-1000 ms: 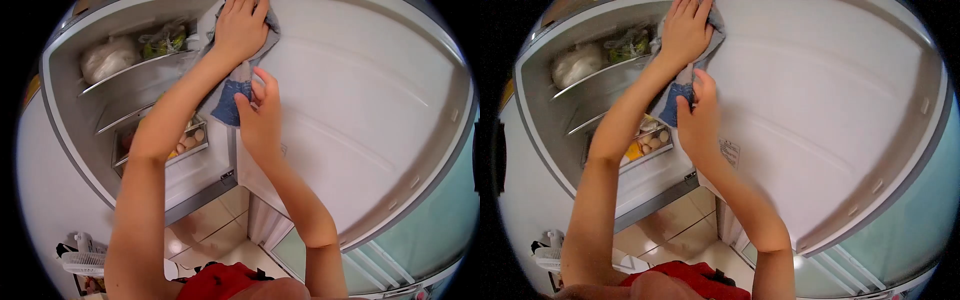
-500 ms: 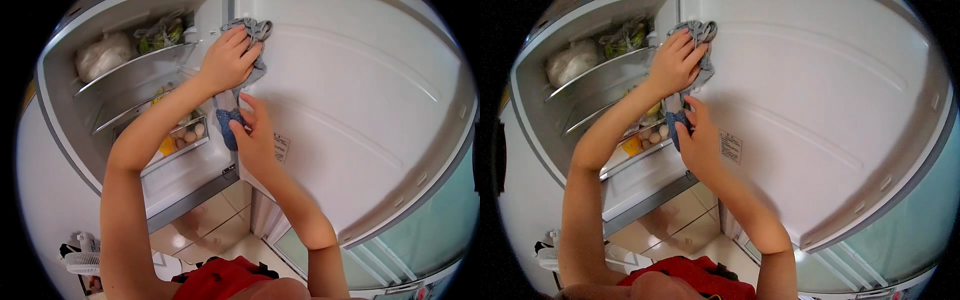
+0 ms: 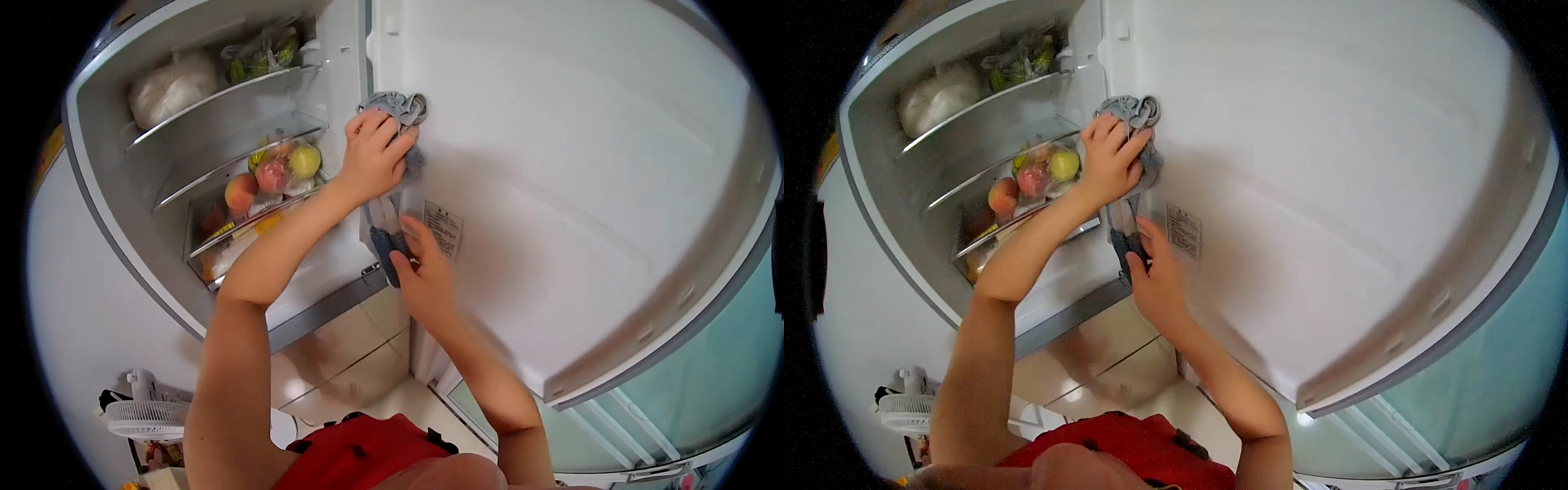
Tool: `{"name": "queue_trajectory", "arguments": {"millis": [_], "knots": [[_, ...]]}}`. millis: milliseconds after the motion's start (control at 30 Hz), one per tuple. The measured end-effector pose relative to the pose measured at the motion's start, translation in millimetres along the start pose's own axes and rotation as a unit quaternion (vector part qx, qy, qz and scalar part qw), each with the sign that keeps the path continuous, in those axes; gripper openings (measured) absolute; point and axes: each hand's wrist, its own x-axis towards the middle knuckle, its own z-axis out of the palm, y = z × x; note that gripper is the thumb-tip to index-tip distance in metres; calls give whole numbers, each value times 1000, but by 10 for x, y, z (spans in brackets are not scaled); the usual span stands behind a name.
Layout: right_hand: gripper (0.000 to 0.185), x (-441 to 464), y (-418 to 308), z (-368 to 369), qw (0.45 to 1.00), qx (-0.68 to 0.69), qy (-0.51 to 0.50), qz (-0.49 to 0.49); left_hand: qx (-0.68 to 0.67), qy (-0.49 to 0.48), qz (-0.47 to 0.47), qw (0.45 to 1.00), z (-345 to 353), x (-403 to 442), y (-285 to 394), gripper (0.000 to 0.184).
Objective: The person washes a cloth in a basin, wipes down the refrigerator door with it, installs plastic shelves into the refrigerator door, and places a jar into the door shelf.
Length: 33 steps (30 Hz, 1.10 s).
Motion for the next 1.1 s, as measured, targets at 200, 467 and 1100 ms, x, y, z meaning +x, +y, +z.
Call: {"name": "queue_trajectory", "arguments": {"millis": [200, 467, 1100], "knots": [[51, -189, 279, 99, 998, 41, -22, 45, 24, -66, -9, 998, 55, -571, 290, 32], [56, -455, 699, 108, 989, 75, -27, 123, 22, -105, 11, 994, 149, -1270, 581, 22], [48, 224, -470, 502, 978, -97, 52, -178, -150, 402, -406, 807, -361, 69, -522, 26]]}}
